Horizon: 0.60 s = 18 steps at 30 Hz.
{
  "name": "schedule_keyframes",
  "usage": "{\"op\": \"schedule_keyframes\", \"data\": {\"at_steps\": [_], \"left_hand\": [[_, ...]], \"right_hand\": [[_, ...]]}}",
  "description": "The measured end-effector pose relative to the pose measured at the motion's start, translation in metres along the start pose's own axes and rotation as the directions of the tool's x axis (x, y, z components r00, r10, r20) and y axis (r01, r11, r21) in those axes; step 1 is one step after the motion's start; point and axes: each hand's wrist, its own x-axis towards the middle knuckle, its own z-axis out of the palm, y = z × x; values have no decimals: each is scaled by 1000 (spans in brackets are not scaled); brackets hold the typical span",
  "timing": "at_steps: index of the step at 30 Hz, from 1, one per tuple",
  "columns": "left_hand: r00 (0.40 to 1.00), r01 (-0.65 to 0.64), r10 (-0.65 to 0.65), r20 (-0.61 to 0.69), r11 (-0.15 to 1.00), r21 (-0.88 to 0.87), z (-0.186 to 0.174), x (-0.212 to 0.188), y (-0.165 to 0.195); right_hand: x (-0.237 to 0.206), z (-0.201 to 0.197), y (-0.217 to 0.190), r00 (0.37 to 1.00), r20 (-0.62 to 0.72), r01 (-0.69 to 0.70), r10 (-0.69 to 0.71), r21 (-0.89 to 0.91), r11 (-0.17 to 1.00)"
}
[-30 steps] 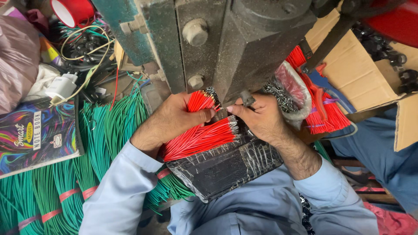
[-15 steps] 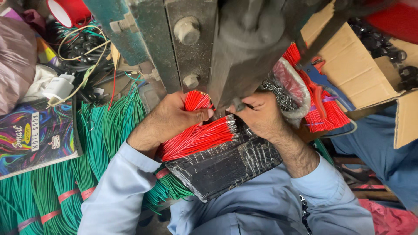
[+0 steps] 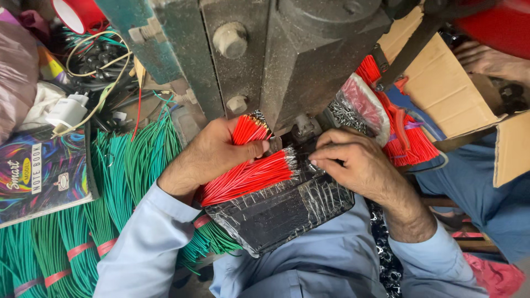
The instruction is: The person holds a bundle of red wires and, one at a time, inserts the stripped end of a wire with a metal terminal into a bench-mounted crimping press, operates the press to crimp the terminal onto the wire, and sets the finished wire aside. The person repeats this crimping cycle continuously throughout the episode.
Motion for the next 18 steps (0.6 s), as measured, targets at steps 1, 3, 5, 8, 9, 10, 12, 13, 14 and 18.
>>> {"op": "schedule_keyframes", "data": {"at_steps": [1,3,5,8,9,10,12,13,14,18], "left_hand": [[999,-39,40,13,998,-49,0,1,-2],[992,-117,123,28,983,-144,0,3,-5],[997,-65,69,28,989,-133,-1,3,-6],[999,-9,13,32,990,-142,-2,3,-5],[999,8,-2,36,989,-150,-2,2,-5],[999,-4,10,34,988,-155,-2,2,-4],[999,-29,34,28,986,-165,-1,2,-3],[999,-29,32,15,990,-136,-1,1,-3],[1000,-29,30,1,994,-107,-1,1,-3],[999,-31,30,-11,997,-76,-2,1,-3]], "right_hand": [[-1,1,0,1000,-8,5,-6,-11,1000],[0,7,2,999,-27,22,-23,-32,999],[-1,13,5,997,-81,16,-16,2,1000],[0,21,12,980,-112,-139,165,208,968],[1,24,14,963,-100,-212,252,300,930],[4,28,16,966,-127,-161,227,391,906],[11,37,18,965,-188,-48,182,557,829],[15,41,19,972,-172,-18,158,620,784],[18,46,18,979,-157,10,133,680,733],[27,60,16,969,-158,-47,192,640,767]]}}
